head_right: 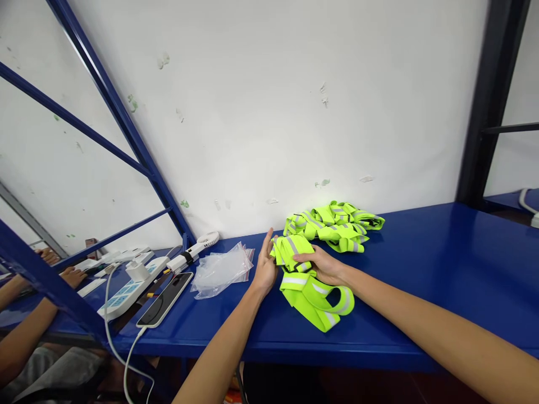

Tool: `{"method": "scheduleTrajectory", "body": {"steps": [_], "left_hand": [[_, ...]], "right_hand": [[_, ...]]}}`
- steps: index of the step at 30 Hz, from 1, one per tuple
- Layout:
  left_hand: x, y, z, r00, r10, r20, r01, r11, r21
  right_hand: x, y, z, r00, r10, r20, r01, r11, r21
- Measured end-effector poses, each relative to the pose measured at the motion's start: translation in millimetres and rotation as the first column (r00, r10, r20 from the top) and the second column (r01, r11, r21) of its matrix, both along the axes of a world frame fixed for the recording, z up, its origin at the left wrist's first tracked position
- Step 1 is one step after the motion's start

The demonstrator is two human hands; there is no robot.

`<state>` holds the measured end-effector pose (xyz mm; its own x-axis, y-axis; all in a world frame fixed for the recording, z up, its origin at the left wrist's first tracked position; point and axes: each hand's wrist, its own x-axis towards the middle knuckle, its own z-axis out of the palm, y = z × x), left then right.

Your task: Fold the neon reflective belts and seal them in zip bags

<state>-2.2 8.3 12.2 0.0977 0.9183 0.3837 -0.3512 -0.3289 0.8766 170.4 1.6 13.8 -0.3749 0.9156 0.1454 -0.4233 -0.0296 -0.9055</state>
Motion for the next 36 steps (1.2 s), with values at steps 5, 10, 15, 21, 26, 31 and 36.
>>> {"method": "scheduleTrajectory", "body": {"steps": [5,10,15,21,26,31,36], "left_hand": [[5.1,-5.9,5.3,0.969,-0.143,0.201,0.183,0.963,-0.196],[14.0,-15.8,-2.6,0.934,-0.348,0.077,0.356,0.906,-0.228],[17.1,-13.2,-12.7,0.949,-0.311,-0.049,0.296,0.934,-0.200],[17.0,-11.7,-8.8,0.934,-0.321,-0.158,0.284,0.934,-0.218],[14.5,-11.1,-5.4,0.916,-0.358,-0.178,0.310,0.917,-0.253],[12.9,-4.3,-14.0,0.922,-0.212,-0.322,0.172,0.974,-0.150],[16.4,-8.5,-12.1,0.924,-0.125,-0.360,0.108,0.992,-0.068]], "right_hand": [[-1.5,2.5,6.1,0.990,-0.116,-0.083,0.111,0.991,-0.072],[0.8,-0.2,14.8,0.972,-0.171,-0.162,0.169,0.985,-0.022],[0.0,2.3,13.9,0.951,-0.305,-0.044,0.307,0.948,0.085],[6.0,5.2,14.4,0.842,-0.512,0.173,0.379,0.787,0.487],[10.8,4.9,14.9,0.720,-0.662,0.210,0.460,0.682,0.569],[14.9,-2.2,23.4,0.737,-0.647,0.199,0.433,0.677,0.595],[12.3,-6.2,24.6,0.753,-0.640,0.154,0.411,0.640,0.649]]}}
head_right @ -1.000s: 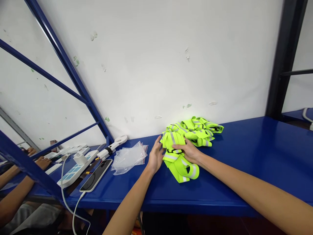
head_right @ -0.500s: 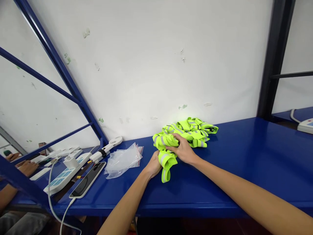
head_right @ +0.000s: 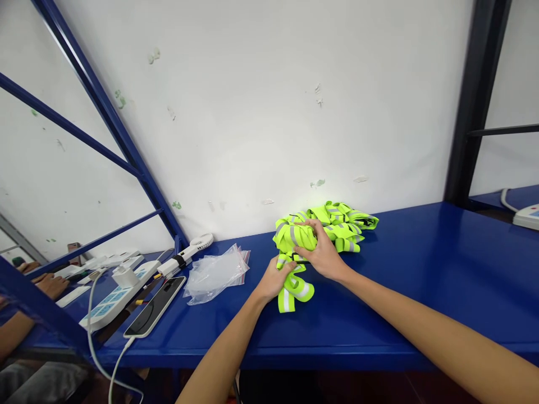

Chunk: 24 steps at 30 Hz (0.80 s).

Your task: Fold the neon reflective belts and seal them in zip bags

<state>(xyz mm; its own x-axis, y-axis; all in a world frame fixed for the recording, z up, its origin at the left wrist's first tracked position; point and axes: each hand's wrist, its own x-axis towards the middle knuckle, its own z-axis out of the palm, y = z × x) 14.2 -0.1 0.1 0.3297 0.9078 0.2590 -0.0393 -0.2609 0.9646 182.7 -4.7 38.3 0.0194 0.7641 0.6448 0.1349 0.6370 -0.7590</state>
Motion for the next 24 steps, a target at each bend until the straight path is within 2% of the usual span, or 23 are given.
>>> {"method": "scheduleTrajectory", "body": {"steps": [3,6,10,15,20,24], "left_hand": [[3.0,-4.8,6.0,1.000,-0.005,0.010,0.005,1.000,0.018],[4.4,-6.8,9.0,0.998,0.063,0.023,-0.064,0.997,0.036],[3.1,-6.3,7.9,0.990,0.124,0.063,-0.124,0.992,-0.016],[0.1,-3.8,5.4,0.984,0.168,0.061,-0.161,0.982,-0.102],[-0.2,-3.4,3.9,0.976,0.217,-0.020,-0.218,0.974,-0.056],[0.7,-4.8,4.7,0.972,0.222,-0.074,-0.225,0.974,-0.023]], "right_hand": [[-3.0,3.6,-5.7,0.998,-0.057,-0.033,0.057,0.998,0.001],[-5.8,6.0,-8.8,0.992,-0.103,-0.067,0.102,0.994,-0.025],[-8.6,-1.7,-2.1,0.990,-0.127,-0.068,0.120,0.988,-0.097],[-7.2,-14.0,6.0,0.994,-0.095,0.056,0.097,0.995,-0.020],[-3.0,-15.3,2.5,0.978,-0.099,0.185,0.096,0.995,0.021],[-0.9,-12.1,-2.2,0.951,-0.154,0.268,0.134,0.987,0.092]]}}
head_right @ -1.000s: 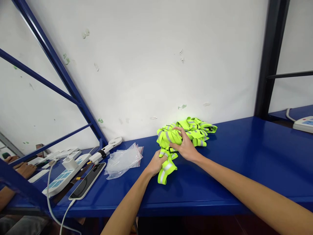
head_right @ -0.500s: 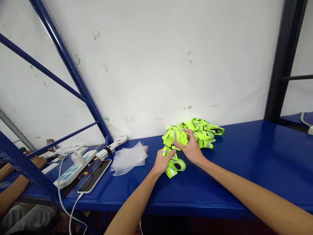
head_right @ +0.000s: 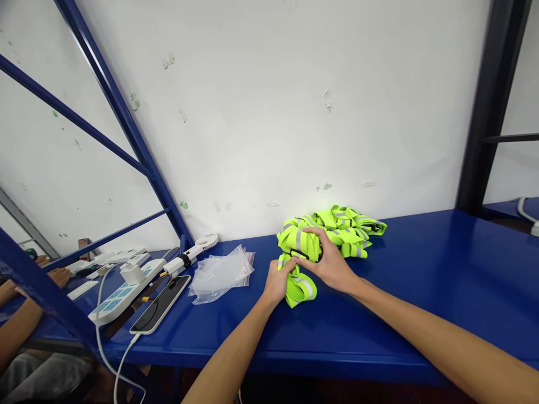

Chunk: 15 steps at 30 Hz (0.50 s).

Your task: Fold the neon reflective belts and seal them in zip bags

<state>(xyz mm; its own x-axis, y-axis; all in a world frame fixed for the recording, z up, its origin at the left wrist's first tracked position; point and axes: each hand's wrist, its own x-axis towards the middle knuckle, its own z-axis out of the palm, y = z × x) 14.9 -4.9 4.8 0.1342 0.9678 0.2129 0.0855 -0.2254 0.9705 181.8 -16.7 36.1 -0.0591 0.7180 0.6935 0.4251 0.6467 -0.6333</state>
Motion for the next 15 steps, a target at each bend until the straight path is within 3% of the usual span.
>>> {"method": "scheduleTrajectory", "body": {"steps": [4,7,12,15], "left_hand": [[0.5,2.7,-1.8,1.000,-0.006,-0.031,0.006,1.000,0.023],[-0.3,3.3,-2.4,0.998,-0.059,-0.039,0.060,0.998,0.032],[-8.2,-0.9,3.4,0.924,-0.360,0.126,0.364,0.932,-0.004],[-15.1,1.8,3.7,0.858,-0.442,0.262,0.472,0.879,-0.063]], "right_hand": [[1.0,8.3,-9.2,0.997,-0.068,0.038,0.062,0.990,0.130],[2.5,16.1,-17.7,0.996,-0.005,0.087,-0.019,0.961,0.276],[10.3,24.9,-26.1,0.934,0.106,0.342,-0.235,0.901,0.364],[14.5,22.4,-25.8,0.881,0.166,0.443,-0.327,0.890,0.318]]}}
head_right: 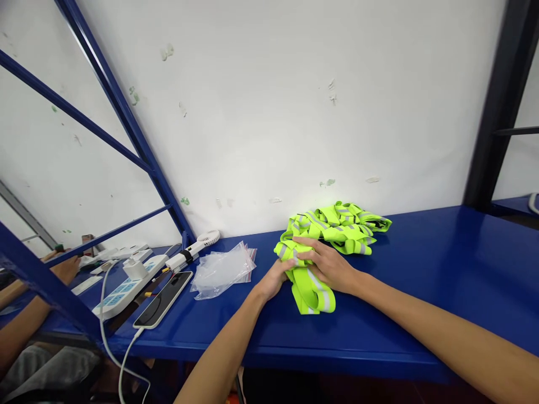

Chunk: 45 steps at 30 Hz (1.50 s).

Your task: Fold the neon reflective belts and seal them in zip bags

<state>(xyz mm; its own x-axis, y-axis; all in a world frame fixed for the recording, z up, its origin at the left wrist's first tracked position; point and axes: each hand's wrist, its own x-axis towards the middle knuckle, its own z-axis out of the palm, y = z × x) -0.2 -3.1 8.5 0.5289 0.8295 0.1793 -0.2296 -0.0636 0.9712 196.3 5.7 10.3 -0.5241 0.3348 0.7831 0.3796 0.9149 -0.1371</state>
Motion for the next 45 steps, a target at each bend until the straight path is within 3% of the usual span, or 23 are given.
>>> {"method": "scheduleTrajectory", "body": {"steps": [5,9,12,15,18,20,22,26,28,33,37,41,45], "left_hand": [[-4.6,7.7,-2.8,1.000,-0.011,-0.002,0.011,0.991,-0.130],[-4.2,8.0,-2.9,1.000,0.002,0.031,0.001,0.995,-0.097],[-4.4,8.7,-4.7,1.000,0.013,-0.016,-0.014,0.997,-0.073],[-4.6,8.9,-6.1,0.995,0.028,-0.098,-0.030,0.999,-0.023],[-4.2,5.3,-3.5,0.993,0.097,-0.060,-0.090,0.990,0.111],[-3.8,1.2,0.0,0.990,0.142,-0.028,-0.134,0.971,0.196],[-3.3,-2.3,2.6,0.986,0.166,0.004,-0.162,0.958,0.237],[-2.5,-2.7,0.5,0.969,0.238,0.060,-0.245,0.942,0.228],[-2.1,0.3,-3.0,0.961,0.269,0.061,-0.276,0.936,0.220],[-0.3,5.2,-8.0,0.962,0.269,-0.038,-0.247,0.925,0.291],[0.4,-3.1,-5.6,0.954,0.279,-0.108,-0.220,0.899,0.378],[-1.8,-15.1,-0.5,0.887,0.357,-0.292,-0.124,0.795,0.594],[-2.9,-17.0,-0.4,0.809,0.436,-0.395,-0.029,0.700,0.713]], "right_hand": [[-1.5,-14.4,9.2,0.993,0.037,-0.111,-0.066,0.959,-0.276],[-8.9,-22.5,21.4,0.942,-0.023,-0.334,-0.166,0.833,-0.528],[-12.6,-23.1,27.3,0.900,-0.082,-0.429,-0.224,0.756,-0.615],[-13.5,-19.4,24.4,0.893,-0.095,-0.439,-0.218,0.763,-0.609],[-12.8,-12.0,14.5,0.898,-0.116,-0.424,-0.143,0.834,-0.532],[-11.5,-7.0,8.6,0.894,-0.162,-0.418,-0.089,0.850,-0.520],[-10.3,-4.2,6.5,0.905,-0.185,-0.384,-0.107,0.774,-0.624],[-11.3,-8.8,12.7,0.905,-0.139,-0.402,-0.312,0.425,-0.850],[-13.5,-12.9,16.6,0.866,-0.175,-0.468,-0.392,0.340,-0.855],[-14.1,-11.2,16.4,0.793,-0.231,-0.564,-0.503,0.277,-0.819],[-10.1,-3.1,11.3,0.760,-0.279,-0.587,-0.506,0.312,-0.804],[-8.7,-1.1,10.5,0.725,-0.308,-0.617,-0.534,0.316,-0.784],[-9.1,-1.5,12.2,0.698,-0.332,-0.634,-0.597,0.220,-0.772]]}}
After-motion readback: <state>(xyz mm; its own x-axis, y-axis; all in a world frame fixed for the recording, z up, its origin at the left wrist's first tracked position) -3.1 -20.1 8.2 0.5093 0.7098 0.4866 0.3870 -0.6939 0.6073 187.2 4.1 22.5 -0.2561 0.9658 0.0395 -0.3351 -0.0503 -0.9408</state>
